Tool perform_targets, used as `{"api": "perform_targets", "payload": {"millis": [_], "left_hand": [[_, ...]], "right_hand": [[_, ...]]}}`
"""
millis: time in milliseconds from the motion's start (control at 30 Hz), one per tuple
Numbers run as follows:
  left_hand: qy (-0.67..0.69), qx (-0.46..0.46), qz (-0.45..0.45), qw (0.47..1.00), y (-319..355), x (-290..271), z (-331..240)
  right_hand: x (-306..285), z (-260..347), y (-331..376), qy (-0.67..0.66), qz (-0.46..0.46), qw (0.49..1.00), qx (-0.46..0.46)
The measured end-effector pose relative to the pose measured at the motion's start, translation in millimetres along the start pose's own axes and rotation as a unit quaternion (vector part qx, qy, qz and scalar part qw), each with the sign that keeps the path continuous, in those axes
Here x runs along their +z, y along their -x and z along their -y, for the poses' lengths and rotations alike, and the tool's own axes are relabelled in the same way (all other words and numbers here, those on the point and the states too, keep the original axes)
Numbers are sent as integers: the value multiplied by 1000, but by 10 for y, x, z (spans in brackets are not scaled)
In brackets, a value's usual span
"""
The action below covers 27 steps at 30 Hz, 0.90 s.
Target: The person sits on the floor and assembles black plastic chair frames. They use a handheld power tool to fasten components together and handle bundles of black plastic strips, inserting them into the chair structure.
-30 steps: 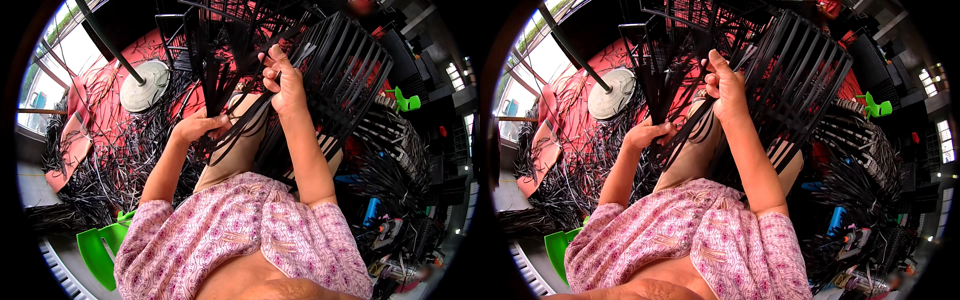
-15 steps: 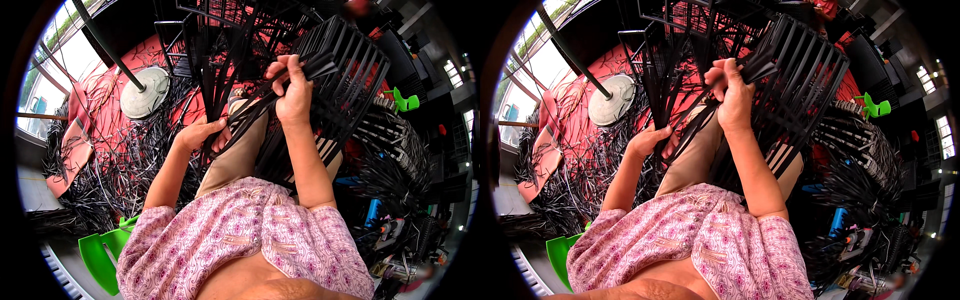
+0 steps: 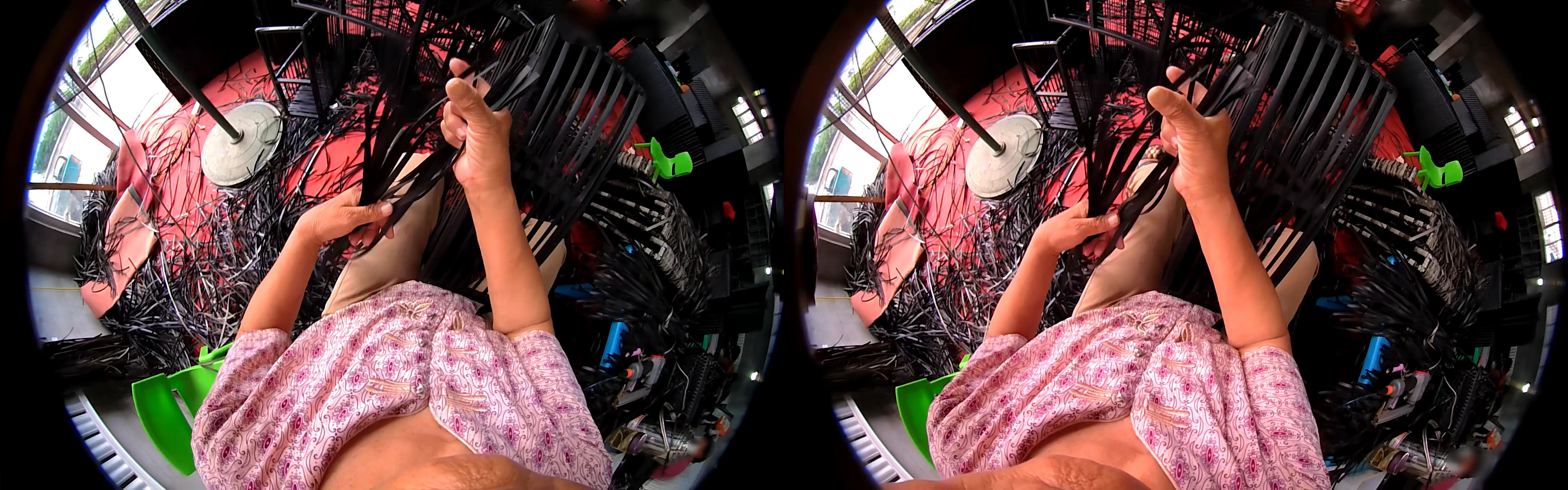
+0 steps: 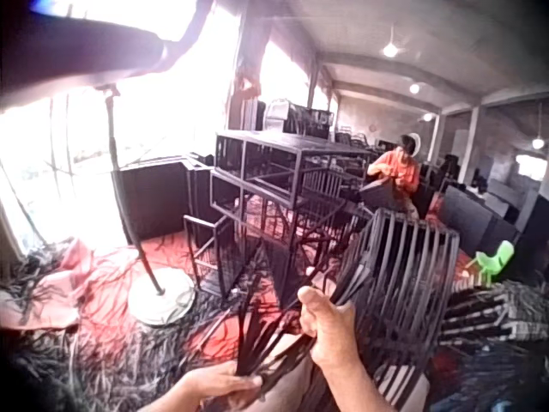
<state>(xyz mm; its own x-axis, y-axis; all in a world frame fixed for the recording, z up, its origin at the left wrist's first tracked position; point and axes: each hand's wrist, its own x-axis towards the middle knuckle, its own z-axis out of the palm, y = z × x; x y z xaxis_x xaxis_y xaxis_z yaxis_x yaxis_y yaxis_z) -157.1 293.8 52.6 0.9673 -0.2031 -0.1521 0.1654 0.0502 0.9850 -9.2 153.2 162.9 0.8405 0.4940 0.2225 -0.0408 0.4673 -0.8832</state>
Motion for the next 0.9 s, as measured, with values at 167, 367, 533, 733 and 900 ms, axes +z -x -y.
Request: {"api": "perform_targets", "payload": {"millis": [167,367,533,733,900], "left_hand": [[61,17,13,998,19,-47,48],[331,147,-12,932,-78,-125,301],[431,158,-34,888,-157,-216,320],[425,146,-49,892,-232,-248,424],[377,158,-48,911,-163,-170,377]], "right_hand": [[-63,-23,26,-96,-53,993,38],[-151,-90,112,-94,-36,995,0],[-232,-170,167,-73,-36,996,-22],[-233,-234,141,-13,-101,994,-45],[-290,-264,121,33,-87,993,-75]]}}
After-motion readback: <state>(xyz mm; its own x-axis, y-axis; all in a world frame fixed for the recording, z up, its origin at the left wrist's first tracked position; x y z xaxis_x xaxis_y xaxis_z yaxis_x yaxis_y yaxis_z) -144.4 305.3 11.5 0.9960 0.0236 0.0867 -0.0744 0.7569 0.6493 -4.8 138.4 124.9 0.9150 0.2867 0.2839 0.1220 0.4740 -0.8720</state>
